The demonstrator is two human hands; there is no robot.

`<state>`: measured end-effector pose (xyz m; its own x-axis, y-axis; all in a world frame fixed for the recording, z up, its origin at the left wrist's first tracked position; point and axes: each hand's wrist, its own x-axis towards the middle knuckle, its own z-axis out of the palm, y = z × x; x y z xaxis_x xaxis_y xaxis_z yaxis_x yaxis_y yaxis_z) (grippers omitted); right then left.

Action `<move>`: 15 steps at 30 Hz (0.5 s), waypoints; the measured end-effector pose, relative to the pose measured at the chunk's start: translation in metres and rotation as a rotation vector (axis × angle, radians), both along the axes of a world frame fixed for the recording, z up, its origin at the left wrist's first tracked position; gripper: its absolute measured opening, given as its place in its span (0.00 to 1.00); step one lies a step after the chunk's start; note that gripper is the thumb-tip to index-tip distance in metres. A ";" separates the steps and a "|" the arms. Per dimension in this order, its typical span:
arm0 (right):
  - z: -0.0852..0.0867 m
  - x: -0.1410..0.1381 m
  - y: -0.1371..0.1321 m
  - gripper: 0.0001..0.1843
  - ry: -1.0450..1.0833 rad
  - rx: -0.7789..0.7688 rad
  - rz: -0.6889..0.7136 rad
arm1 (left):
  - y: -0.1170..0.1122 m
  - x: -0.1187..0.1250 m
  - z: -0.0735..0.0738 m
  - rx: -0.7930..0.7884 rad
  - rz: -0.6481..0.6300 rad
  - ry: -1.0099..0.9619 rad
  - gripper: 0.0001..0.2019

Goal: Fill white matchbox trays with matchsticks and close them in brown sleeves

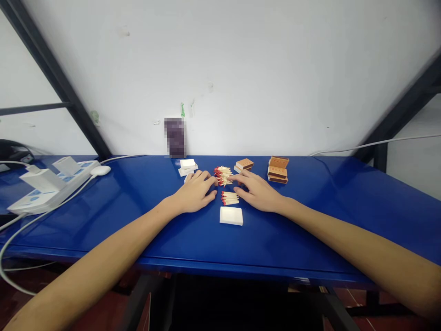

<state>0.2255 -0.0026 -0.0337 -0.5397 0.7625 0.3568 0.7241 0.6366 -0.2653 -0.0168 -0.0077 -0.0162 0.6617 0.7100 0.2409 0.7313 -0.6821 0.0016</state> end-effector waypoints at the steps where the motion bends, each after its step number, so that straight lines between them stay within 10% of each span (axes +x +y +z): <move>1: 0.000 0.000 0.000 0.22 -0.005 0.002 0.006 | 0.000 0.000 0.000 0.000 -0.001 0.002 0.15; 15: -0.001 0.001 0.001 0.16 0.036 -0.011 0.026 | 0.001 0.000 -0.001 -0.014 -0.035 -0.013 0.18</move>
